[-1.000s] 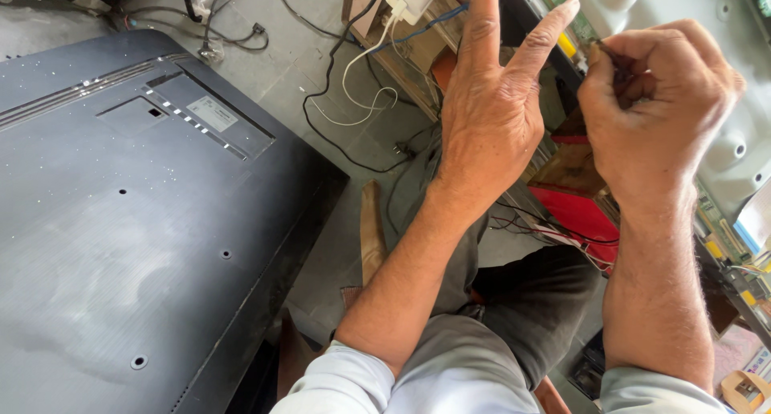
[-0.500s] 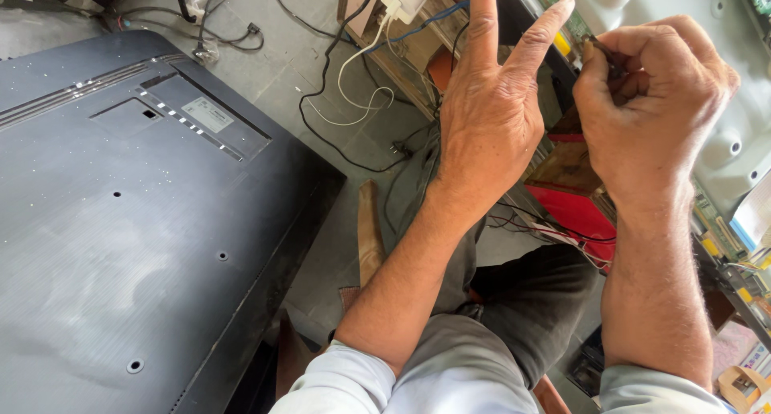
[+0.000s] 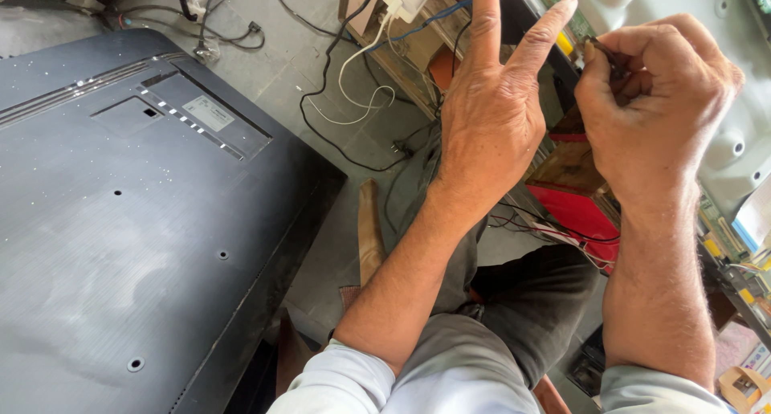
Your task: The person sits at a repair bench with a disassembled TV panel and works on the LED backlight strip along its edge. They hold the strip steady with one hand while using a small razor blade in the other hand to scrape and rework contacts on the strip, at one point checking a multimeter placed under the bench before resuming scraping along the strip.
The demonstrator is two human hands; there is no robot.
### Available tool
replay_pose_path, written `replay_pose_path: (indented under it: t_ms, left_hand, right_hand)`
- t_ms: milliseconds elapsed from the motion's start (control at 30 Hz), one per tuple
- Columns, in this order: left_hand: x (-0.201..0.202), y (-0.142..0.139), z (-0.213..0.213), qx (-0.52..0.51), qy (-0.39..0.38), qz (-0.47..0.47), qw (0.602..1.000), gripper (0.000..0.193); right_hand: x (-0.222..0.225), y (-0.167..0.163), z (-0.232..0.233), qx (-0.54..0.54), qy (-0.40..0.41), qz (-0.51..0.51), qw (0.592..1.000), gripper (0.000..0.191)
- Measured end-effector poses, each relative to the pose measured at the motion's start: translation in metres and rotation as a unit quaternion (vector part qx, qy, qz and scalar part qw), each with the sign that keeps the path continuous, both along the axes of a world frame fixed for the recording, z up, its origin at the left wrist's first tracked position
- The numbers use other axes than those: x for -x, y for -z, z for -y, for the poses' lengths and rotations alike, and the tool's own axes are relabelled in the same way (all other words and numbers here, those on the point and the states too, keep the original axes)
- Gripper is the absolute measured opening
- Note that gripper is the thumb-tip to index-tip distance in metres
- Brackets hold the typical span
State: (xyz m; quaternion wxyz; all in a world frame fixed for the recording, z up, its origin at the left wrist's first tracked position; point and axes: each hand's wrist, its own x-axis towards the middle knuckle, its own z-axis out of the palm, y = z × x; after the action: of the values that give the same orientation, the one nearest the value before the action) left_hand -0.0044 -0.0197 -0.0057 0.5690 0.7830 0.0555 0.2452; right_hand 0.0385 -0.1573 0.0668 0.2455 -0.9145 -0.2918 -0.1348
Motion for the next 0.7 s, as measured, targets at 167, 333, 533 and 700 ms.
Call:
replay_pose_path:
  t_ms: [167,333,533,700]
  left_hand:
    - [0.0003,0.0022,0.0009,-0.009,-0.004,-0.001,1.0,0.062]
    - [0.0003,0.0039,0.003,-0.011,-0.003,-0.009,1.0,0.061]
    - [-0.0002,0.0054,0.0031,-0.004,-0.004,-0.001,1.0,0.063]
    - [-0.0003,0.0057,0.0034,-0.009,-0.006,0.001,1.0,0.063]
  right_hand:
    - [-0.0004,0.0004,-0.0001,-0.009,0.005,-0.008,1.0,0.01]
    - [-0.002,-0.0019,-0.0004,0.008,0.001,-0.006,1.0,0.01]
    - [-0.0005,-0.0036,-0.0028,-0.04,-0.006,-0.029,0.999,0.015]
    - [0.004,-0.0053,-0.004,-0.05,-0.005,-0.026,0.998,0.016]
